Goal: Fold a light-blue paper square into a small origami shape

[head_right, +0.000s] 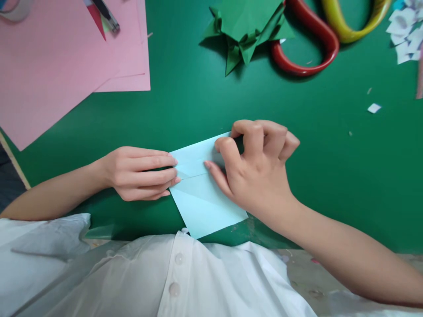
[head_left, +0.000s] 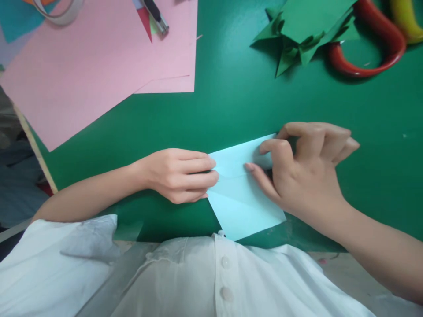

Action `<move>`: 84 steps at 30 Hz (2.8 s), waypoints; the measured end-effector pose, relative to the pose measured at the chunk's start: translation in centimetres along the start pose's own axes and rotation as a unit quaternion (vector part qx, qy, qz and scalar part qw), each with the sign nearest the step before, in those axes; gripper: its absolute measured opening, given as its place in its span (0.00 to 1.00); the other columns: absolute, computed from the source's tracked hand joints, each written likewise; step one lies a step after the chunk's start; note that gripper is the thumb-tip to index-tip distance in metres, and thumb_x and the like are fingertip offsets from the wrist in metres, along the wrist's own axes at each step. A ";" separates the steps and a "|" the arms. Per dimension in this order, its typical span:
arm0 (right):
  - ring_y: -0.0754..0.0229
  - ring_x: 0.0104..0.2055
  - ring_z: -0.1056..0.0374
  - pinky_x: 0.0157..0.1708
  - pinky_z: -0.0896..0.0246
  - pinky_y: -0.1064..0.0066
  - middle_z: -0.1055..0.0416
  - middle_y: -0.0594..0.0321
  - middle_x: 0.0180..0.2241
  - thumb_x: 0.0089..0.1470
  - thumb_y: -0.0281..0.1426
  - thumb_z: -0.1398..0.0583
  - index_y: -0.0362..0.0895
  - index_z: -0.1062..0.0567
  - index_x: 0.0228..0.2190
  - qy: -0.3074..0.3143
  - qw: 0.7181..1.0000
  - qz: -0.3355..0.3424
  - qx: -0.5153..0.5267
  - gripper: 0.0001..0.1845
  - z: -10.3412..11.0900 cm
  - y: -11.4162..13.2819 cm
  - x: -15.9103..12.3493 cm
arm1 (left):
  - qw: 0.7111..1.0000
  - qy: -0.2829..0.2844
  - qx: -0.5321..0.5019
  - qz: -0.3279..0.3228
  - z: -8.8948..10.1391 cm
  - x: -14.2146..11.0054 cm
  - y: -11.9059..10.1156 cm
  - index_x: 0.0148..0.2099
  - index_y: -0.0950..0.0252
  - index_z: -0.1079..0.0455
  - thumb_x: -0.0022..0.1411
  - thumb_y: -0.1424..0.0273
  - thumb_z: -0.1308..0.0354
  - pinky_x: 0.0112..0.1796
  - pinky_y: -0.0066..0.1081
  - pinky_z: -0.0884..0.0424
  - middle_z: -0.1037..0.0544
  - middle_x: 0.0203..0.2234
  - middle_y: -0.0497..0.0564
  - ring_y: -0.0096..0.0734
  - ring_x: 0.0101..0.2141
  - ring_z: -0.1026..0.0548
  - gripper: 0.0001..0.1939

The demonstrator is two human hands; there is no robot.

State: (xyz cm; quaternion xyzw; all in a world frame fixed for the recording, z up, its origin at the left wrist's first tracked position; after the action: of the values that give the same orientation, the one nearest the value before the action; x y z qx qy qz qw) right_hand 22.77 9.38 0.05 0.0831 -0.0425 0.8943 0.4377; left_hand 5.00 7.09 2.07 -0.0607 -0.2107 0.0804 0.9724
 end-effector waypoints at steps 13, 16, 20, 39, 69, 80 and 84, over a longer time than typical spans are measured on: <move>0.41 0.48 0.39 0.36 0.46 0.56 0.36 0.47 0.46 0.63 0.47 0.49 0.43 0.36 0.44 0.011 0.999 0.023 0.045 0.20 0.1 -0.5 0.0 | 0.999 -0.050 -0.007 -0.007 0.6 0.1 0.0 0.32 0.65 0.26 0.64 0.69 0.44 0.42 0.29 0.18 0.19 0.36 0.48 0.28 0.36 0.20 0.10; 0.43 0.46 0.38 0.35 0.48 0.59 0.35 0.49 0.45 0.64 0.43 0.48 0.44 0.38 0.44 -0.007 0.997 0.069 0.041 0.16 0.3 -1.0 0.1 | 0.999 -0.032 -0.015 -0.002 0.4 -0.1 0.2 0.34 0.65 0.25 0.66 0.67 0.47 0.47 0.30 0.19 0.18 0.41 0.51 0.32 0.43 0.19 0.12; 0.45 0.46 0.38 0.35 0.47 0.59 0.34 0.49 0.45 0.64 0.43 0.47 0.44 0.38 0.46 0.007 0.991 0.126 0.051 0.17 0.2 -1.9 0.2 | 0.997 0.001 -0.070 0.028 0.0 -0.3 0.5 0.43 0.73 0.24 0.67 0.60 0.50 0.57 0.39 0.24 0.22 0.51 0.63 0.46 0.57 0.26 0.20; 0.65 0.37 0.27 0.31 0.37 0.66 0.21 0.72 0.39 0.63 0.24 0.46 0.54 0.21 0.36 -0.059 0.939 0.316 0.120 0.16 3.2 -1.9 1.2 | 0.996 0.031 0.009 0.078 -0.4 0.0 0.8 0.52 0.68 0.26 0.70 0.58 0.53 0.57 0.36 0.25 0.22 0.54 0.54 0.37 0.57 0.25 0.23; 0.57 0.38 0.29 0.37 0.28 0.65 0.24 0.51 0.38 0.58 0.22 0.41 0.40 0.26 0.26 -0.122 0.903 0.342 0.231 0.09 2.4 -0.5 1.4 | 0.963 0.078 0.010 0.257 -2.0 0.9 -1.4 0.65 0.79 0.41 0.71 0.56 0.62 0.64 0.43 0.42 0.33 0.63 0.65 0.48 0.65 0.37 0.33; 0.63 0.36 0.29 0.34 0.33 0.67 0.22 0.64 0.35 0.56 0.23 0.38 0.44 0.22 0.32 -0.178 0.898 0.373 0.152 0.05 3.2 0.3 0.9 | 0.972 0.121 0.002 0.201 -1.9 0.3 0.2 0.68 0.74 0.43 0.71 0.53 0.59 0.63 0.39 0.42 0.36 0.65 0.61 0.42 0.64 0.37 0.34; 0.63 0.35 0.29 0.32 0.32 0.68 0.22 0.65 0.32 0.54 0.24 0.36 0.44 0.22 0.29 -0.183 0.897 0.373 0.153 0.04 3.6 1.1 0.6 | 0.972 0.121 0.006 0.199 -1.9 0.3 0.2 0.68 0.75 0.43 0.71 0.53 0.59 0.63 0.39 0.43 0.36 0.65 0.61 0.43 0.64 0.37 0.35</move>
State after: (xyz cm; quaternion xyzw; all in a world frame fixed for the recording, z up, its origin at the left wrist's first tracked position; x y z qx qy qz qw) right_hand 21.95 8.66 3.67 0.2893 -0.0127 0.9564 0.0382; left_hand 6.08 7.21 0.43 -0.1048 -0.0743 0.2658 0.9554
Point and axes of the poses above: each hand's wrist, its own x-axis towards the middle knuckle, its own z-axis out of the back of the hand, y = z × x, the point moved 6 cm from there along x, towards the middle knuckle
